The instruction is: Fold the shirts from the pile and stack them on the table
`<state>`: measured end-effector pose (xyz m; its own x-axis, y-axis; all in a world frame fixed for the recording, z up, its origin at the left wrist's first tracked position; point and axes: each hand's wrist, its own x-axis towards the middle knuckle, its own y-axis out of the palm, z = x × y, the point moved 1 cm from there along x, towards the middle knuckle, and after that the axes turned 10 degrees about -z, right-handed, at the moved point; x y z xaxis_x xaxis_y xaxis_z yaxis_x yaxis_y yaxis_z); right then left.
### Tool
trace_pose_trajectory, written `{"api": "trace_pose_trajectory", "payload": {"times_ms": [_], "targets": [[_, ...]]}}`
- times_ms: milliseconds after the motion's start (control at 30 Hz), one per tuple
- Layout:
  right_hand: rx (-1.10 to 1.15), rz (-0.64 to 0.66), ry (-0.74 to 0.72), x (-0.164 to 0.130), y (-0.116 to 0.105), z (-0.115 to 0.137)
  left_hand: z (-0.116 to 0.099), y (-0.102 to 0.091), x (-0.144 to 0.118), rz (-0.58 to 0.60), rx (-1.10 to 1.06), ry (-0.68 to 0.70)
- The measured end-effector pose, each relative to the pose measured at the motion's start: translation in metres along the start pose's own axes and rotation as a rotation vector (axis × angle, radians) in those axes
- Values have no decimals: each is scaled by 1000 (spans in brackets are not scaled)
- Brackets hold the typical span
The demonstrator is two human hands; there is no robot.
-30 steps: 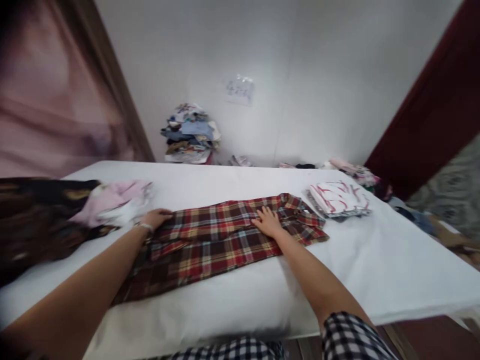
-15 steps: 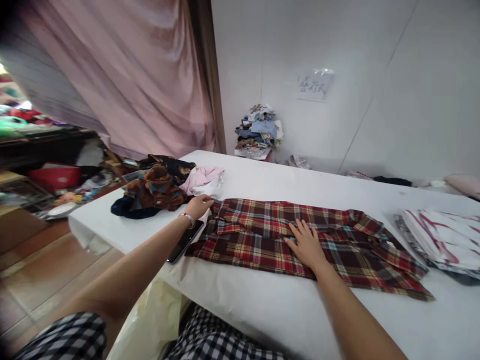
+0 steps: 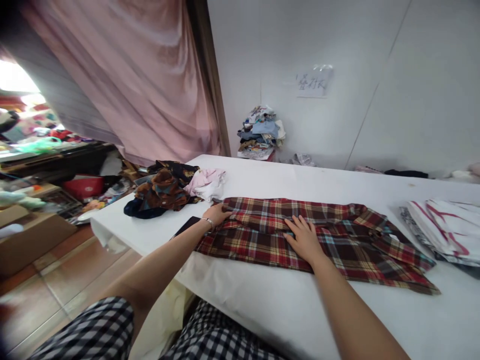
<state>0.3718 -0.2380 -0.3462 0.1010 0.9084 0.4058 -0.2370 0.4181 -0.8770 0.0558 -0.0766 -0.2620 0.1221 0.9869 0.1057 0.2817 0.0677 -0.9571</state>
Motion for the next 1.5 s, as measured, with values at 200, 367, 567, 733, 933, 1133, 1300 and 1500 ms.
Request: {"api": "trace_pose_trajectory", "payload": {"times_ms": [200, 367, 567, 733, 933, 1133, 1300, 1500], "targets": [[71, -185, -148, 1, -15, 7, -6, 6, -5, -35, -5, 46], [107, -185, -138, 3, -14, 7, -18, 7, -32, -79, -122, 356], [122, -172, -52, 9, -13, 7, -34, 15, -44, -129, -153, 555], [182, -215, -11, 13, -18, 8, -44, 10, -34, -158, -146, 565], [210, -196, 64, 15, -18, 10, -60, 19, -44, -106, -149, 620], [156, -333, -42, 7, -27, 22, -79, 18, -39, -131, -201, 621], [70, -217, -134, 8, -25, 40, -86, 12, -25, -169, -285, 540], [-52, -250, 22, 15, -23, 43, -78, 18, -29, -130, -357, 577]]}}
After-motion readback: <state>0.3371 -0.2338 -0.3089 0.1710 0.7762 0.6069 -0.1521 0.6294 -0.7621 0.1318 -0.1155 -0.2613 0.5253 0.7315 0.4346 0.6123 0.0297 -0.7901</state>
